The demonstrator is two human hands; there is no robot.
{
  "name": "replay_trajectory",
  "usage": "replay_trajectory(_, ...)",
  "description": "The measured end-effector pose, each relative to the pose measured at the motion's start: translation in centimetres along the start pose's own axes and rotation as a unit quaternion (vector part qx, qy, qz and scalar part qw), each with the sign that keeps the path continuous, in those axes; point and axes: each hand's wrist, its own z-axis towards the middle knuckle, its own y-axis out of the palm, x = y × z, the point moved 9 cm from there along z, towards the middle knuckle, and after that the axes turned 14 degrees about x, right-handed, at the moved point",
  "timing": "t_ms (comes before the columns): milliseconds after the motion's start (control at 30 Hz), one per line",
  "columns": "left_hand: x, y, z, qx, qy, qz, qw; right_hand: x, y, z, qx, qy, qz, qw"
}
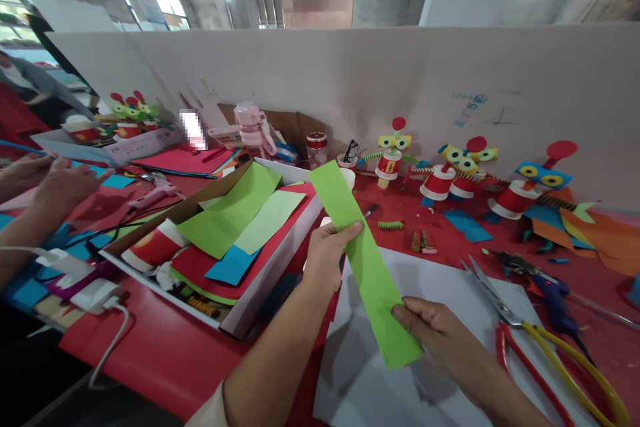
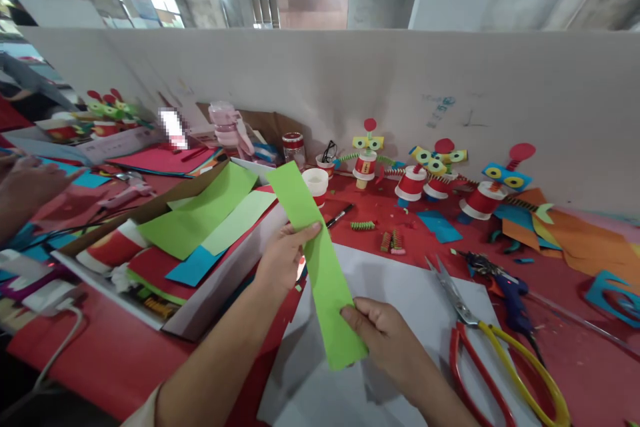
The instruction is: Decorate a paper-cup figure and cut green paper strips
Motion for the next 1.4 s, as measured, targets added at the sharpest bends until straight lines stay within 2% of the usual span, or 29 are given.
replay_trajectory(167,0.9,-1.5,1.2,0.060,0.017,-0.035,0.997,-0.5,-0.5,0.1,0.004,0.000,-0.004,1.000)
replay_trajectory(367,1.4,-1.3,1.0,0.047,0.010,-0.077,0.996,-0.5,-1.7,0.3,-0.006,0.011,-0.019,1.000)
replay_trajectory(467,2.7,-2.4,1.9,0.083,0.029,-0.114,0.990,-0.1,-2.7,0.1,-0.022,0.033,-0.048,0.998)
replay_trajectory(533,3.9,-3.0,2.1,0.098,0.058,-0.146,0.983,-0.2,-3.6,0.1,-0.005,0.035,-0.060,0.998)
replay_trajectory(567,4.3,-2.8,1.9,0.085,0.070,-0.152,0.982,-0.3,-4.0,0.2,0.012,0.028,-0.063,0.998)
replay_trajectory(633,3.9,-1.1,0.8,0.012,0.062,-0.120,0.991,-0.7,-4.6,0.5,0.053,0.005,-0.065,0.996)
replay_trajectory(667,2.8,0.2,-0.1,-0.035,0.037,-0.080,0.995,-0.9,-4.6,0.7,0.069,-0.007,-0.064,0.996)
replay_trajectory(733,-0.7,2.5,-2.6,-0.119,-0.042,0.020,0.992,-1.1,-4.3,0.9,0.090,-0.027,-0.058,0.994)
replay_trajectory(800,-3.4,3.6,-4.9,-0.138,-0.068,0.062,0.986,-1.1,-3.9,1.2,0.104,-0.037,-0.050,0.993)
replay_trajectory(867,-4.8,3.7,-6.0,-0.104,-0.064,0.035,0.992,-1.0,-3.5,1.4,0.114,-0.040,-0.050,0.991)
replay_trajectory(933,-5.1,3.3,-6.2,-0.061,-0.044,0.006,0.997,-1.0,-3.2,1.6,0.117,-0.045,-0.067,0.990)
replay_trajectory(1133,-2.3,1.7,-3.7,0.013,0.017,-0.024,0.999,-0.8,-1.8,0.7,0.095,-0.077,-0.146,0.982)
replay_trajectory(1200,-1.4,1.1,-2.9,0.030,0.036,-0.019,0.999,-0.2,-3.2,-0.6,0.125,-0.081,-0.211,0.966)
replay_trajectory(1267,-1.2,1.0,-2.5,0.023,0.031,0.001,0.999,0.5,-6.6,-2.4,0.206,-0.091,-0.289,0.930)
replay_trajectory(1367,-2.8,1.7,-3.1,-0.024,-0.026,0.065,0.997,1.5,-13.3,-5.9,0.369,-0.136,-0.368,0.842)
replay_trajectory(1400,-3.6,1.9,-3.6,-0.041,-0.049,0.093,0.994,1.9,-14.9,-7.0,0.397,-0.160,-0.397,0.812)
